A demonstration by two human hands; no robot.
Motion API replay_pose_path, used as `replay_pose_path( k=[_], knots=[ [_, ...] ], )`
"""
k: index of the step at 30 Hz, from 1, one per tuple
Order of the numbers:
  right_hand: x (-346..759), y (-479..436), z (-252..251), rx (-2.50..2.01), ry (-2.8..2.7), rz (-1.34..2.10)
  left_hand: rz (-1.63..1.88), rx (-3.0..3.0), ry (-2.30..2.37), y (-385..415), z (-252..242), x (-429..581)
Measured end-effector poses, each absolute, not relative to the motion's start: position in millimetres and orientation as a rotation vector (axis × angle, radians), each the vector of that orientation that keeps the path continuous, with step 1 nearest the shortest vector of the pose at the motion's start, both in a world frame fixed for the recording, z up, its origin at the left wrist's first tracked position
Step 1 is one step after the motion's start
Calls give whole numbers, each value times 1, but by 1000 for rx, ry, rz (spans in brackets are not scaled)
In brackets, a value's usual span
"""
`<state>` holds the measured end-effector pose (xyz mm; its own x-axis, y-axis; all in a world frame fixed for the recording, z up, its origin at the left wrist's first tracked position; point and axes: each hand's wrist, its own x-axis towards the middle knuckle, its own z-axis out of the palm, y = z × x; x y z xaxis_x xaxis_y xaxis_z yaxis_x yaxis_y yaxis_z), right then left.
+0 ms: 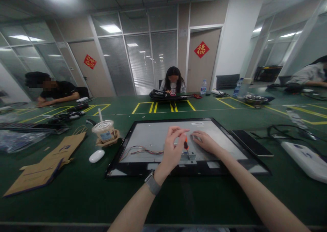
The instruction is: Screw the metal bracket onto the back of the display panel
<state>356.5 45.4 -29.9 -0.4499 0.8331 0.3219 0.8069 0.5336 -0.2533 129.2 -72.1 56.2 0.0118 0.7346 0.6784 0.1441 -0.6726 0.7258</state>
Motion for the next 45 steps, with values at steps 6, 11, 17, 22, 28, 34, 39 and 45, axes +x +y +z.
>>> replay_pose_path(
  k=[6,11,17,22,28,34,39,45],
  knots=[
    [356,44,-30,-1318,-2365,74,1591,1829,766,-70,53,129],
    [356,45,-31,-1336,-2365,79,1679,1866,859,-70,53,131],
    [357,45,-32,-1314,-2348,78,1632,1851,866,-72,54,128],
    [356,44,-31,-1305,-2339,85,1613,1840,770,-71,54,128],
    [356,47,-34,-1320,-2332,94,1792,1828,929,-70,54,131],
    [356,47,-33,-1348,-2339,88,1794,1809,985,-71,55,130],
    [357,45,-32,-1344,-2344,89,1707,1824,896,-71,56,129],
    [356,43,-30,-1324,-2328,91,1624,1794,726,-73,57,129]
  ],
)
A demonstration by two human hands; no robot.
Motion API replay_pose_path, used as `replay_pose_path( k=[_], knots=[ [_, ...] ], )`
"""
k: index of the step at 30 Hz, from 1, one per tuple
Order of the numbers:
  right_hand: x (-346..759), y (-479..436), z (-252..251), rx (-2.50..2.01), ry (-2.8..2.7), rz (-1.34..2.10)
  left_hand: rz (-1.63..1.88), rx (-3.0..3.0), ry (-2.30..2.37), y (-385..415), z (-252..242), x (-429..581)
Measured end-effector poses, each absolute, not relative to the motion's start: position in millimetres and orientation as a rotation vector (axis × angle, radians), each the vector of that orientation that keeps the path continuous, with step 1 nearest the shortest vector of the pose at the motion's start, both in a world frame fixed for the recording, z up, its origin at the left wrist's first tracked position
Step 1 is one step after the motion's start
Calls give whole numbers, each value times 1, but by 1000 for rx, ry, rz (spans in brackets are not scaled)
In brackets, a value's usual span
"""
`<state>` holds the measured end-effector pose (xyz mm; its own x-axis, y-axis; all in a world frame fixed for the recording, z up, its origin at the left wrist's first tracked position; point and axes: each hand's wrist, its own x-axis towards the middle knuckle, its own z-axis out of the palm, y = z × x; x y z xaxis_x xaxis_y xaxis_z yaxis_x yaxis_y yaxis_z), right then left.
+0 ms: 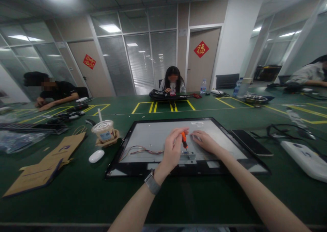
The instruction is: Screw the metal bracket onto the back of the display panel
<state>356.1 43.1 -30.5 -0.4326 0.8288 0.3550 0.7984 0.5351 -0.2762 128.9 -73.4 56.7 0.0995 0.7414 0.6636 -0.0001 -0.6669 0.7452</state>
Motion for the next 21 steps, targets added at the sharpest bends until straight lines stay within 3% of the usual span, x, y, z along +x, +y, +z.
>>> replay_pose_path(
  k=[7,21],
  knots=[
    [357,43,-29,-1326,-2343,123,1681,1880,896,-73,56,129],
    [357,46,-34,-1311,-2318,85,1611,1772,750,-71,57,130]
  ],
)
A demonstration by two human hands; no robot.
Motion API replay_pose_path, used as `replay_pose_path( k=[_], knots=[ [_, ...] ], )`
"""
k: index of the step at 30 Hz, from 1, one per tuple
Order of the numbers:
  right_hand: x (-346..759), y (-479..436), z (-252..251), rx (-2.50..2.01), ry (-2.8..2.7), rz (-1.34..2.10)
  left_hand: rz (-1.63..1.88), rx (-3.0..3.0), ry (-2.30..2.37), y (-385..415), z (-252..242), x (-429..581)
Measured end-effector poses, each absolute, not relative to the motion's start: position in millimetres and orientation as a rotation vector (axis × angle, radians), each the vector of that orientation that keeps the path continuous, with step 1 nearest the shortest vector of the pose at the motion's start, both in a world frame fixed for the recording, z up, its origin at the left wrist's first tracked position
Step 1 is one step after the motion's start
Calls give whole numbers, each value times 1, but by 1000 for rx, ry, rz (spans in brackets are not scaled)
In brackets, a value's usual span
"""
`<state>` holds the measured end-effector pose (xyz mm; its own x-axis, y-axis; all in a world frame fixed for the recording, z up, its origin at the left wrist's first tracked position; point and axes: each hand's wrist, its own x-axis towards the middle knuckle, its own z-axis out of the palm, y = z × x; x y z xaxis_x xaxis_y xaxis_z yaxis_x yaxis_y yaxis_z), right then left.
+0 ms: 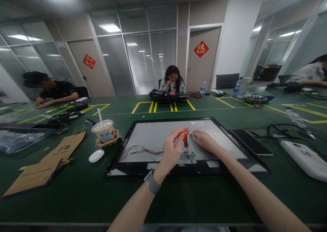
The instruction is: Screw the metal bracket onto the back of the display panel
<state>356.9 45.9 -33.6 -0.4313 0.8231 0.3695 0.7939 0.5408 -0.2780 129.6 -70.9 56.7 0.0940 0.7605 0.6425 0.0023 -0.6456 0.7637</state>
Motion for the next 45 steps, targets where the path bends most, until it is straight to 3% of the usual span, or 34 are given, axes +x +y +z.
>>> replay_pose_path(
  k=[6,45],
  knots=[
    [357,44,-30,-1332,-2329,111,1748,1802,913,-73,56,132],
    [356,42,-26,-1331,-2351,123,1578,1803,803,-73,54,134]
  ],
)
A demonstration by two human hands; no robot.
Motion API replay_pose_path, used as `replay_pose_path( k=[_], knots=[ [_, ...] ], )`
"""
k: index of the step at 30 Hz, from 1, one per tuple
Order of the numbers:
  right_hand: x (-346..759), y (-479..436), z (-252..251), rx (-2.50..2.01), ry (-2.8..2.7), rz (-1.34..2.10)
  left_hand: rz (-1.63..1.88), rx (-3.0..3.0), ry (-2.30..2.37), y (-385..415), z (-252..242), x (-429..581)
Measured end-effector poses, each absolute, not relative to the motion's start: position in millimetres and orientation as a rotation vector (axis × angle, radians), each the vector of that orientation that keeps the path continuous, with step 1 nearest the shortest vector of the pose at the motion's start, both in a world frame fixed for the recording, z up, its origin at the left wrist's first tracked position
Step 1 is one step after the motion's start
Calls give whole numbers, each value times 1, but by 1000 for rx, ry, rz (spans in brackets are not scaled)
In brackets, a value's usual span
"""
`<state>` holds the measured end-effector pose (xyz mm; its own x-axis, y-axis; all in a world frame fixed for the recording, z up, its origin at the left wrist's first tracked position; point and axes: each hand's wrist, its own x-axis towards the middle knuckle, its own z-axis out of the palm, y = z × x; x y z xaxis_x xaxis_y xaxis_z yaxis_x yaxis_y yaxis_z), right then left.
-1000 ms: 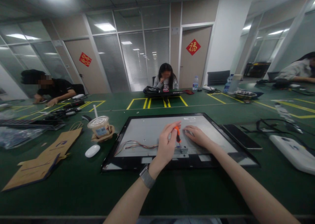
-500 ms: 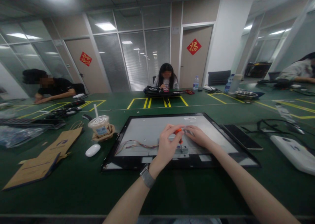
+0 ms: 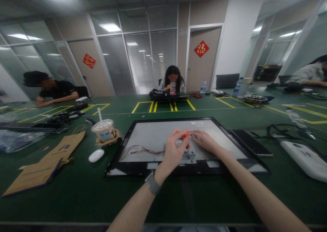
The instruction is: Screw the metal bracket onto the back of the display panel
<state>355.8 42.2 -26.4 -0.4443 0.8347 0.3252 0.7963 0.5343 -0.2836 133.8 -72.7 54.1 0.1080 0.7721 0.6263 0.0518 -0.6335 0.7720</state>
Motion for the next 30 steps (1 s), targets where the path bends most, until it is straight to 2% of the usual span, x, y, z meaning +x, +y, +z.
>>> replay_pose_path(
  k=[9,17,30],
  knots=[
    [355,44,-30,-1359,-2347,110,1608,1842,748,-76,52,133],
    [357,45,-31,-1348,-2346,107,1761,1851,889,-72,53,133],
    [357,45,-32,-1317,-2352,77,1647,1790,813,-71,57,128]
  ],
)
